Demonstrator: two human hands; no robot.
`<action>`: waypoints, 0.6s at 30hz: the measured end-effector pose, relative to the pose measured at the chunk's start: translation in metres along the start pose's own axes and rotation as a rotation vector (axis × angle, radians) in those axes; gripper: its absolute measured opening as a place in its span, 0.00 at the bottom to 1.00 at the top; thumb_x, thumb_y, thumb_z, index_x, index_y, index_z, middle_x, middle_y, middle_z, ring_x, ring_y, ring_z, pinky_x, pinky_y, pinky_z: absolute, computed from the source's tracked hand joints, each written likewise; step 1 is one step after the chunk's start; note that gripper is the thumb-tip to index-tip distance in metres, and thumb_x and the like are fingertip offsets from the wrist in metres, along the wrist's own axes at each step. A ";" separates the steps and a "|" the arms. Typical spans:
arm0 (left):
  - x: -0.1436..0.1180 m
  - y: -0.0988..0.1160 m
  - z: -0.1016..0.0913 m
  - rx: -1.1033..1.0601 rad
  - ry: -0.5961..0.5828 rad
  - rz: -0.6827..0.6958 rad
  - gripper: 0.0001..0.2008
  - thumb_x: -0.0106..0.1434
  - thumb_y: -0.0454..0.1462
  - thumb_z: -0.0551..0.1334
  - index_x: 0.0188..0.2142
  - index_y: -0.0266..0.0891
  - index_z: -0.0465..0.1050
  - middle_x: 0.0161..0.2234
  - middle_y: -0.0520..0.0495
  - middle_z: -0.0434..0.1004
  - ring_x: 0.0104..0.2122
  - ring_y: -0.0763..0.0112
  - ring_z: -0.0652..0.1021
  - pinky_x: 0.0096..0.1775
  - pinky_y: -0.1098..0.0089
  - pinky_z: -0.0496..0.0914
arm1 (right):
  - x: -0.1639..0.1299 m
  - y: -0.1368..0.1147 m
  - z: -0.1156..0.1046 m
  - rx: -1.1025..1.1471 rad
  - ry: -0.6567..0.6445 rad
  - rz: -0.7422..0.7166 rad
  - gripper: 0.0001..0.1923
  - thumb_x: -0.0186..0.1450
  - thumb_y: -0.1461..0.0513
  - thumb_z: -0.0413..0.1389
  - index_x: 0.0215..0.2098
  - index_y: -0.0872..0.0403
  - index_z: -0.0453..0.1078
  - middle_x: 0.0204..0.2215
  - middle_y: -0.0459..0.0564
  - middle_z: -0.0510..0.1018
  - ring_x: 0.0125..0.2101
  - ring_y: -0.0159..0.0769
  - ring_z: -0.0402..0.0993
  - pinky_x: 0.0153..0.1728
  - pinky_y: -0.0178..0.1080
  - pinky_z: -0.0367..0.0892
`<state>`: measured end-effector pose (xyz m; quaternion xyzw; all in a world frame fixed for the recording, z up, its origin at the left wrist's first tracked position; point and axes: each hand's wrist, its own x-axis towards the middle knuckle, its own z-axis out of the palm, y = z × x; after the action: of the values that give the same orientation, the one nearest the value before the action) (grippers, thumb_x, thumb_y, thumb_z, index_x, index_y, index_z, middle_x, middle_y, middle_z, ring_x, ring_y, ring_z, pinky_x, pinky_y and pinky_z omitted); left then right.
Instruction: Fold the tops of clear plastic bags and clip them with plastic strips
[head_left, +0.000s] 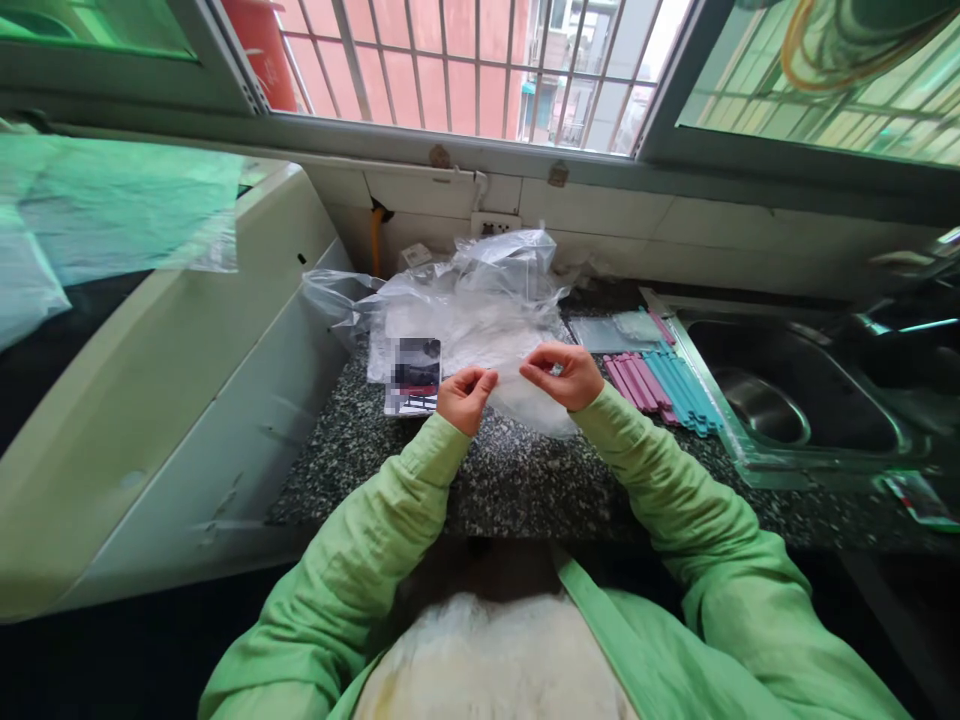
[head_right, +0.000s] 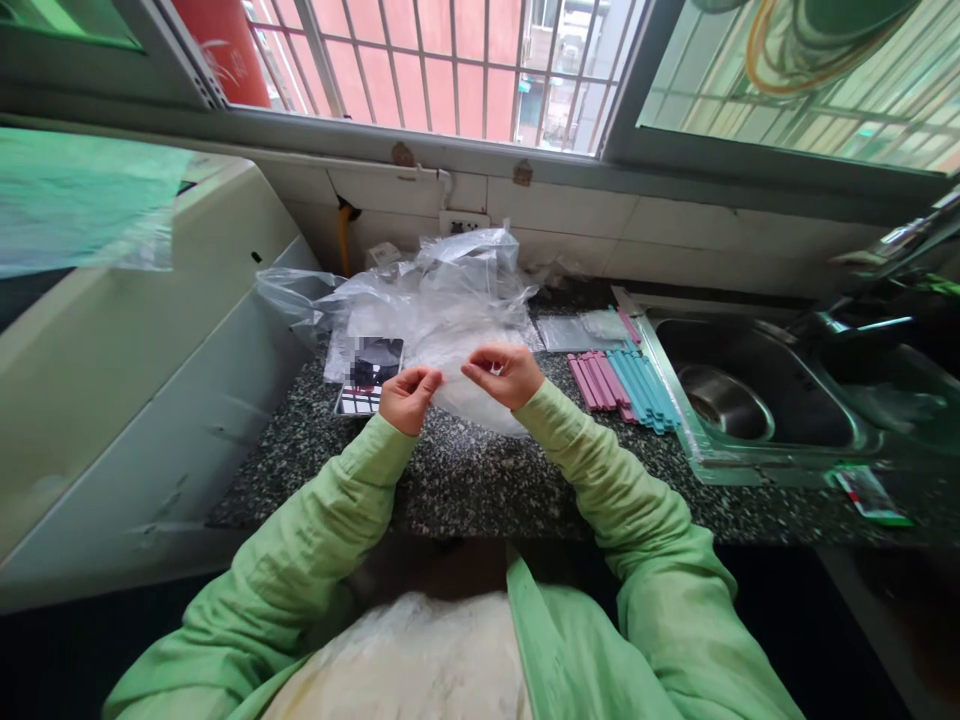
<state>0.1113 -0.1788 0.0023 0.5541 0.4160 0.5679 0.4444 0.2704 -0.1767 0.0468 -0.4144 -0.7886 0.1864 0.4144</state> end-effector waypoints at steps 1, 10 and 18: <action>0.003 0.002 0.002 -0.025 0.023 0.000 0.20 0.45 0.52 0.62 0.17 0.36 0.67 0.14 0.55 0.61 0.15 0.81 0.60 0.19 0.75 0.54 | 0.003 -0.001 -0.004 -0.015 0.004 -0.017 0.13 0.57 0.56 0.53 0.20 0.57 0.67 0.17 0.45 0.68 0.20 0.25 0.58 0.23 0.31 0.58; 0.025 0.012 0.021 -0.156 -0.026 -0.034 0.22 0.38 0.53 0.65 0.17 0.35 0.66 0.13 0.57 0.59 0.15 0.83 0.59 0.18 0.77 0.54 | 0.005 0.008 -0.028 0.028 -0.064 0.110 0.12 0.54 0.57 0.54 0.20 0.58 0.66 0.14 0.41 0.62 0.17 0.23 0.52 0.19 0.31 0.53; 0.022 -0.014 0.012 -0.298 0.004 -0.183 0.26 0.35 0.58 0.63 0.20 0.36 0.67 0.15 0.56 0.63 0.13 0.82 0.61 0.15 0.76 0.56 | 0.002 0.004 -0.016 0.147 0.028 0.199 0.16 0.53 0.53 0.54 0.21 0.58 0.65 0.16 0.43 0.63 0.18 0.23 0.54 0.19 0.31 0.53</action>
<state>0.1243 -0.1536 -0.0053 0.4407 0.3769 0.5815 0.5706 0.2846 -0.1732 0.0548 -0.4616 -0.7217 0.2781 0.4343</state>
